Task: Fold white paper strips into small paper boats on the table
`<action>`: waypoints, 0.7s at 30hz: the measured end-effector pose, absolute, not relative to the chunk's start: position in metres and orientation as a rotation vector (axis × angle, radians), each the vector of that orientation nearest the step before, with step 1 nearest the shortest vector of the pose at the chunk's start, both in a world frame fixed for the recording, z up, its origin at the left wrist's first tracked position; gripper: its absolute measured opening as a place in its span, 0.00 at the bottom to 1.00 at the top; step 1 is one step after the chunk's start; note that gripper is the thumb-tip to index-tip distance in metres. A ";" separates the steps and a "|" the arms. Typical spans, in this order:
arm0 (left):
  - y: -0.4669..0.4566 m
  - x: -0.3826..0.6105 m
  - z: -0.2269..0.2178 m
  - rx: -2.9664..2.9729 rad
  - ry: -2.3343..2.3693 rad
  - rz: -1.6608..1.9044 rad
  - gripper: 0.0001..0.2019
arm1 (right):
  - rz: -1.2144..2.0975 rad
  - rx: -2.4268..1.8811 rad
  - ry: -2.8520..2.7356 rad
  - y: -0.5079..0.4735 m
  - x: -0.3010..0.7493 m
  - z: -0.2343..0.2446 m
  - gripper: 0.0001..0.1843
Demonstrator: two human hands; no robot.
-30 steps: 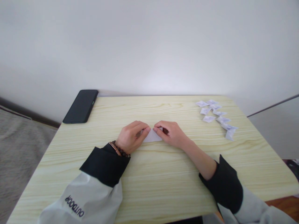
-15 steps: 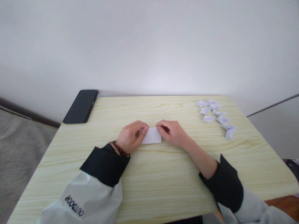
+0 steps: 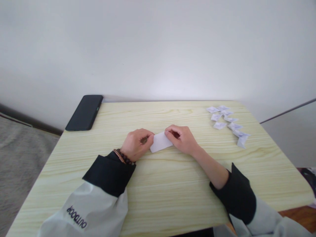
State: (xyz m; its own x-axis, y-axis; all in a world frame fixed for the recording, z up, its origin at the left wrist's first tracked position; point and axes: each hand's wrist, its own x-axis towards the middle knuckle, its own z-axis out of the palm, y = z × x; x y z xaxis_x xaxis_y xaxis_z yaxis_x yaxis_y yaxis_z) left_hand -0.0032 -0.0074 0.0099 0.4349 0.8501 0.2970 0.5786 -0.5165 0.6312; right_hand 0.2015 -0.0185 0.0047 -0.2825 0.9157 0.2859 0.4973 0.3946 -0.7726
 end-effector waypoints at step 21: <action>-0.005 -0.003 0.009 2.345 1.125 0.835 0.12 | 0.734 -1.271 -1.818 -0.016 0.200 0.001 0.10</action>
